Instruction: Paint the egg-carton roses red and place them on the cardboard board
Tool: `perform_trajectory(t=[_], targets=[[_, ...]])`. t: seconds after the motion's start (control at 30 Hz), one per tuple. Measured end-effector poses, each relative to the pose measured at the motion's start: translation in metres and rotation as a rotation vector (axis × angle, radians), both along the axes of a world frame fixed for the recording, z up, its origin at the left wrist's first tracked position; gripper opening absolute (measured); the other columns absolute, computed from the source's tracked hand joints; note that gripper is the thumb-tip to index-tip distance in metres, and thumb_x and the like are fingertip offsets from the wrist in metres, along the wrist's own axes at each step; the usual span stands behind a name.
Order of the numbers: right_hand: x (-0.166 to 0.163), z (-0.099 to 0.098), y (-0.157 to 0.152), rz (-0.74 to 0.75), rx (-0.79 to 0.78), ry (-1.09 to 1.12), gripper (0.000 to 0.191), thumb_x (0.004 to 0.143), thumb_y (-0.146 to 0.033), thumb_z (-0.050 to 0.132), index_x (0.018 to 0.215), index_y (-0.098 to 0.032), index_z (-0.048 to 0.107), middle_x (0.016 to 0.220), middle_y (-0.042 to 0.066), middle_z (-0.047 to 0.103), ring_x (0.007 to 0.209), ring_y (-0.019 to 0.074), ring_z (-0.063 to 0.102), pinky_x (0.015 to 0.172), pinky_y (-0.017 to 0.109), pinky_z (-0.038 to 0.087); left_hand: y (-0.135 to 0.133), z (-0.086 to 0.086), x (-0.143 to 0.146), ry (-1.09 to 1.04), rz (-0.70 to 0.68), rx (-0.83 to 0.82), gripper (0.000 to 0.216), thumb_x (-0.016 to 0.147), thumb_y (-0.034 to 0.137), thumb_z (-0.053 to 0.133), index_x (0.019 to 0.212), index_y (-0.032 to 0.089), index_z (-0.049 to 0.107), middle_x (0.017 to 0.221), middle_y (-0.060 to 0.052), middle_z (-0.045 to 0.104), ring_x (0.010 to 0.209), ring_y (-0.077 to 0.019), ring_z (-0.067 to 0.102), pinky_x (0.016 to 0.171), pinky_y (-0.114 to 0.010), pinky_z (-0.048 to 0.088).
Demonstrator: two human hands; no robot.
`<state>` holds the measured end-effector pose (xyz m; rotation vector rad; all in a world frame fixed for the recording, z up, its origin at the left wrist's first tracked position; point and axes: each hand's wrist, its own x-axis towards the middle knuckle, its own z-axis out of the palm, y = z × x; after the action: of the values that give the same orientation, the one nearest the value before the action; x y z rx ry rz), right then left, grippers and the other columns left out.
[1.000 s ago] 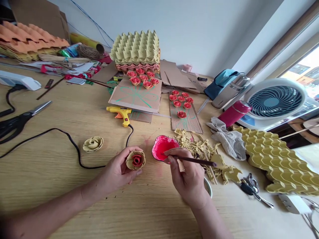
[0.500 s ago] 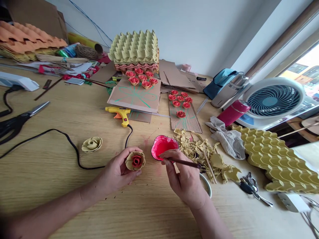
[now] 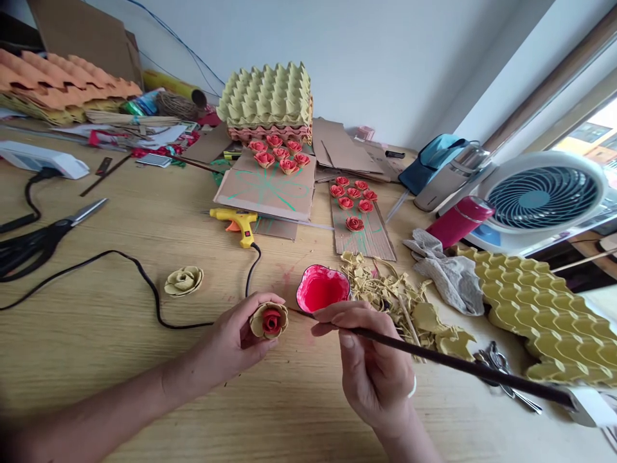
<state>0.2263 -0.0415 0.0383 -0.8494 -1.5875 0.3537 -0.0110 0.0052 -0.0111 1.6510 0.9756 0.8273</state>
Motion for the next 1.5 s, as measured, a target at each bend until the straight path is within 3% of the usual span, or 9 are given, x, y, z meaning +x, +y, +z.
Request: perform_trajectory(t=[0.23,0.43,0.63,0.83,1.0,1.17,1.33,1.4,1.5], targets=[[-0.009,0.005,-0.002,0.163,0.01,-0.083,0.018,0.117,-0.018,0.054,0.121,-0.021,0.071,0.102,0.008,0.086,0.085,0.0203,0.086,0.075,0.035,0.074,-0.002,-0.003,-0.001,0.107,-0.083,0.141,0.053,0.086,0.005,0.067,0.134,0.027,0.066,0.12,-0.002,0.076,0.073,-0.0133,0.066,0.069,-0.025,0.058],[-0.007,0.0,-0.001,0.171,0.011,-0.164,0.02,0.117,-0.017,0.052,0.125,-0.022,0.07,0.1,0.01,0.086,0.089,0.0235,0.087,0.074,0.038,0.074,-0.003,0.002,-0.003,0.12,-0.115,0.177,0.053,0.087,0.004,0.065,0.136,0.026,0.063,0.128,-0.005,0.076,0.111,-0.024,0.076,0.091,-0.033,0.063],[-0.011,-0.004,-0.001,0.194,-0.016,-0.169,0.018,0.117,-0.019,0.053,0.126,-0.022,0.069,0.103,0.01,0.085,0.09,0.0233,0.087,0.074,0.037,0.075,-0.002,0.008,-0.002,0.113,-0.145,0.161,0.054,0.085,0.003,0.064,0.134,0.026,0.062,0.131,-0.006,0.076,0.119,-0.0261,0.075,0.108,-0.041,0.062],[-0.011,-0.005,0.001,0.186,0.004,-0.175,0.019,0.116,-0.018,0.055,0.128,-0.021,0.07,0.106,0.011,0.085,0.094,0.0242,0.087,0.077,0.038,0.074,-0.002,0.01,-0.001,0.116,-0.14,0.141,0.054,0.084,0.005,0.066,0.134,0.025,0.065,0.13,-0.006,0.077,0.115,-0.0262,0.076,0.102,-0.039,0.063],[-0.009,-0.001,-0.001,0.142,0.056,-0.129,0.019,0.115,-0.015,0.056,0.124,-0.021,0.072,0.102,0.01,0.086,0.086,0.023,0.088,0.072,0.035,0.074,-0.002,0.008,-0.002,0.136,-0.127,0.134,0.055,0.083,0.005,0.068,0.135,0.025,0.067,0.127,-0.006,0.079,0.104,-0.0243,0.076,0.091,-0.035,0.064],[-0.01,0.0,-0.003,0.151,0.042,-0.147,0.019,0.116,-0.015,0.054,0.123,-0.021,0.07,0.101,0.01,0.086,0.087,0.0228,0.087,0.071,0.035,0.074,0.0,0.005,-0.001,0.113,-0.124,0.181,0.053,0.083,0.006,0.068,0.133,0.023,0.067,0.129,-0.008,0.079,0.117,-0.0276,0.076,0.108,-0.041,0.061],[-0.01,-0.005,-0.002,0.173,-0.003,-0.168,0.018,0.116,-0.018,0.053,0.126,-0.022,0.069,0.104,0.011,0.086,0.088,0.024,0.087,0.073,0.038,0.075,0.0,0.001,-0.001,0.092,-0.15,0.17,0.055,0.081,0.008,0.07,0.133,0.024,0.067,0.128,-0.007,0.078,0.115,-0.0272,0.076,0.108,-0.041,0.061],[-0.008,-0.007,-0.002,0.152,0.004,-0.162,0.019,0.116,-0.017,0.054,0.127,-0.022,0.069,0.106,0.011,0.086,0.086,0.0242,0.087,0.072,0.039,0.075,0.0,0.001,-0.001,0.085,-0.163,0.172,0.055,0.079,0.008,0.07,0.131,0.024,0.068,0.123,-0.006,0.078,0.109,-0.0265,0.076,0.099,-0.038,0.063],[-0.007,-0.007,-0.002,0.107,0.037,-0.111,0.019,0.115,-0.016,0.056,0.126,-0.023,0.07,0.103,0.01,0.086,0.081,0.0237,0.086,0.065,0.038,0.074,-0.001,0.001,-0.001,0.095,-0.182,0.138,0.055,0.079,0.01,0.07,0.132,0.024,0.07,0.115,-0.005,0.077,0.09,-0.0217,0.073,0.073,-0.028,0.06]])
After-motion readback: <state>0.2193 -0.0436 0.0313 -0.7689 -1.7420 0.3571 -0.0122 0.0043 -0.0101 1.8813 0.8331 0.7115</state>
